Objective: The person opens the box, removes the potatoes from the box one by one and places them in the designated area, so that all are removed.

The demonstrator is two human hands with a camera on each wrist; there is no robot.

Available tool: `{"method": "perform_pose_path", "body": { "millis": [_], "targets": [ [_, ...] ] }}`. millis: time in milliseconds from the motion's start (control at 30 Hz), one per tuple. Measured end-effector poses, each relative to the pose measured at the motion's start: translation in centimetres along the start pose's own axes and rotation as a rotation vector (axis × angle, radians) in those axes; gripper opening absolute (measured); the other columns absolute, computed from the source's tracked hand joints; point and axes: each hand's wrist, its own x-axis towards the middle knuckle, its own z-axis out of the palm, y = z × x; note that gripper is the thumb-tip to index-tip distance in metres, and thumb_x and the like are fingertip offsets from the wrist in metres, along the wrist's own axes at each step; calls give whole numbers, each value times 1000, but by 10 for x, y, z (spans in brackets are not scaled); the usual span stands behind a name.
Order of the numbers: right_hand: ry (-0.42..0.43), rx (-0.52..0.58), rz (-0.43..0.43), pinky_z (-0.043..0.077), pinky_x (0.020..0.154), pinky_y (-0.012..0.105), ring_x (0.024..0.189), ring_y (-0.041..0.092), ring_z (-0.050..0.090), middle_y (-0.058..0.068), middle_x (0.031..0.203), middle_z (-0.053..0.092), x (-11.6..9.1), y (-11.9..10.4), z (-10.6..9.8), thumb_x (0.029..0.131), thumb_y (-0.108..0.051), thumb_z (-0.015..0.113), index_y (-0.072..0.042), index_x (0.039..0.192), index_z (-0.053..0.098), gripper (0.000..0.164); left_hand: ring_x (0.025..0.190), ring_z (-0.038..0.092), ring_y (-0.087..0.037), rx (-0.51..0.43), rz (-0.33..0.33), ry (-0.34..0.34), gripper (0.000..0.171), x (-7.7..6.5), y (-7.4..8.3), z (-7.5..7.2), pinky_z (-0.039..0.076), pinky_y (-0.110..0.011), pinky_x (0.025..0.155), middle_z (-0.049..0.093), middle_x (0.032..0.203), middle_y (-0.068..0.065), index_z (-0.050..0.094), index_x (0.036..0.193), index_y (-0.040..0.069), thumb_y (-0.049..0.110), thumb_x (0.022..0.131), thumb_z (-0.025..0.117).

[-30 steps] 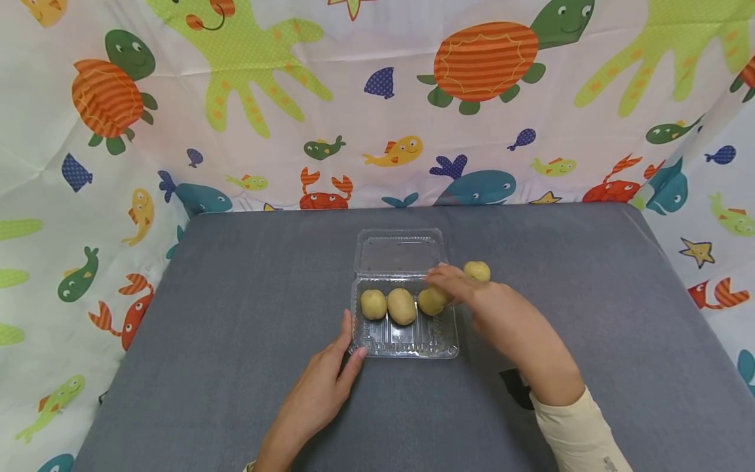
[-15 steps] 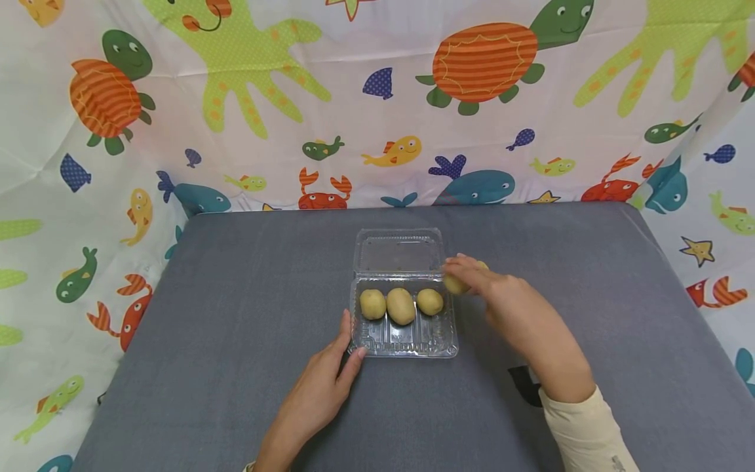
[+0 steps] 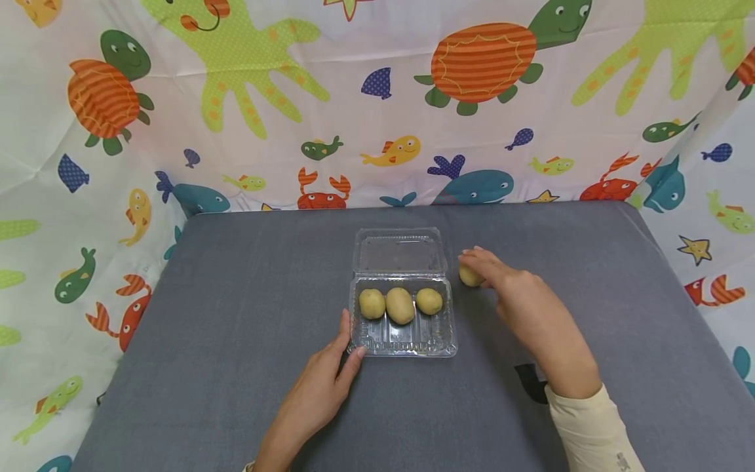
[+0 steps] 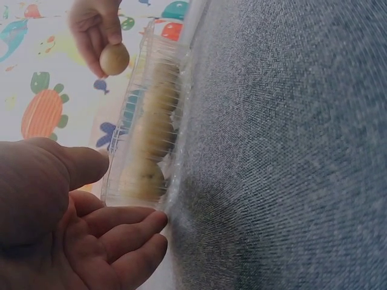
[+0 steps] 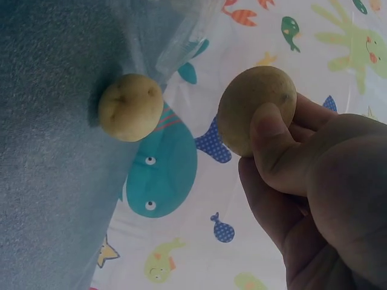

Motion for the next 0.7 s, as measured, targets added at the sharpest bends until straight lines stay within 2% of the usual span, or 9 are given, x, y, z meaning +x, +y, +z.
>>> {"method": "perform_pose_path", "body": {
  "millis": [100, 233, 400, 600, 700],
  "targets": [
    [22, -2, 7, 62, 73, 53, 111, 38, 74, 12, 145, 66, -1, 3, 0, 80, 33, 62, -12, 145, 63, 79, 146, 49, -34, 5, 12, 9, 70, 0, 0, 0, 42, -51, 119, 43, 161, -21, 23, 167, 0, 29, 112, 56],
    [27, 2, 36, 61, 77, 57, 116, 40, 72, 12, 145, 66, -1, 5, 0, 81, 32, 63, -13, 145, 63, 78, 145, 50, -36, 7, 26, 17, 70, -1, 1, -1, 43, -52, 117, 44, 161, -22, 23, 167, -1, 29, 113, 55],
    [-7, -22, 101, 62, 69, 48, 110, 36, 75, 11, 149, 63, -2, 7, -2, 79, 33, 64, -16, 148, 61, 84, 145, 50, -36, 1, 25, 15, 70, -1, 1, -1, 43, -52, 117, 43, 161, -23, 22, 167, 0, 29, 113, 55],
    [30, -34, 105, 61, 72, 49, 122, 36, 70, 12, 147, 64, -4, 13, -1, 83, 31, 63, -12, 146, 63, 76, 144, 51, -36, 9, 30, 17, 70, -1, 0, -1, 43, -52, 117, 44, 160, -23, 23, 167, -1, 31, 113, 53],
    [35, -33, 114, 60, 69, 47, 125, 37, 68, 11, 147, 64, -6, 16, -1, 81, 31, 65, -12, 145, 63, 77, 144, 51, -36, 12, 21, 14, 70, -1, 0, 0, 44, -52, 117, 45, 159, -23, 23, 167, -1, 30, 113, 55]
  ]
}}
